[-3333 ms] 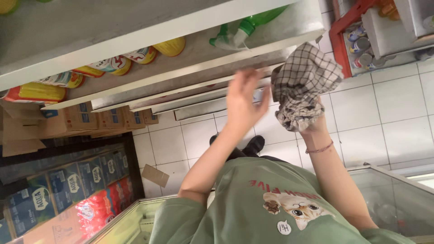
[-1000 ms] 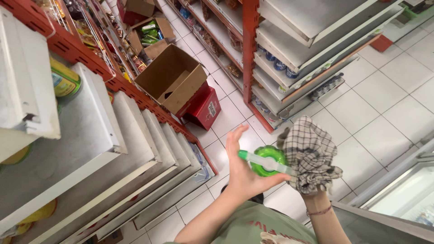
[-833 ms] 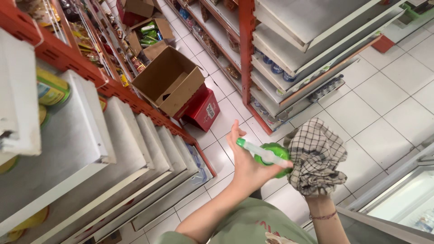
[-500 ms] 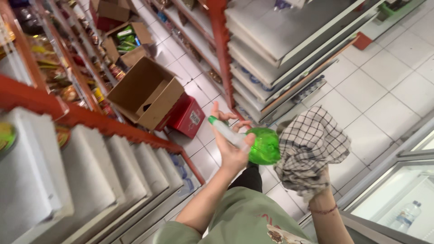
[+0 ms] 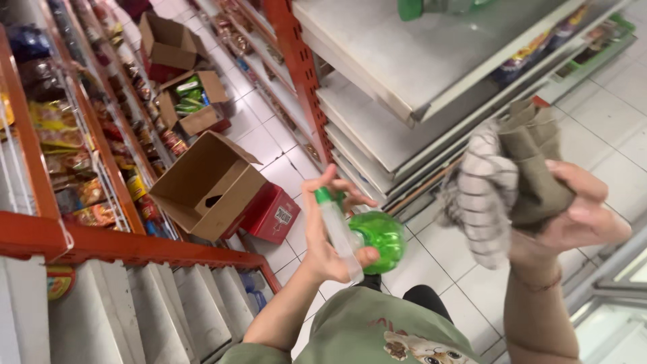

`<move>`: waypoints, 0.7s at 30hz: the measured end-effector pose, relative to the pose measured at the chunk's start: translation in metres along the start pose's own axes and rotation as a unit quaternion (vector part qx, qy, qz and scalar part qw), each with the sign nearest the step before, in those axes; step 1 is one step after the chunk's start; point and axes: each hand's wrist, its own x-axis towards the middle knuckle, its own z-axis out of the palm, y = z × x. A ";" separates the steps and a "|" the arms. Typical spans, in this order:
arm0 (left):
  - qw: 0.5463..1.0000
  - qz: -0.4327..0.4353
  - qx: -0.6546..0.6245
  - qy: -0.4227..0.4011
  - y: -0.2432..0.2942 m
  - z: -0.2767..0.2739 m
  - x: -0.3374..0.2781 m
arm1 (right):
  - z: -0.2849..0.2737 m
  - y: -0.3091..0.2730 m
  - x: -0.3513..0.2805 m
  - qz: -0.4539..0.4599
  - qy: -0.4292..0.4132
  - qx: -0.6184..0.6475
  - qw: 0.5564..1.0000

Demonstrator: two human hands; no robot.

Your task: The person cleans the glass door of a commercial refrigerator and the shelves of a nearby display unit. They use a cloth to wipe the surfaces and a spray bottle to apply cleaning solution. The person handles the cloth and spray bottle throughout the task, moving between the refrigerator and the shelving unit.

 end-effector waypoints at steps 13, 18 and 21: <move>0.993 0.039 0.103 -0.040 -0.015 0.072 0.032 | 0.010 0.090 0.128 -0.265 -0.209 -0.059 0.939; 0.979 0.070 0.192 -0.005 -0.026 0.099 0.047 | 0.015 0.104 0.146 -0.320 -0.223 -0.200 0.899; 0.976 0.066 0.208 0.019 -0.035 0.112 0.051 | 0.019 0.117 0.149 -0.304 -0.280 -0.173 0.894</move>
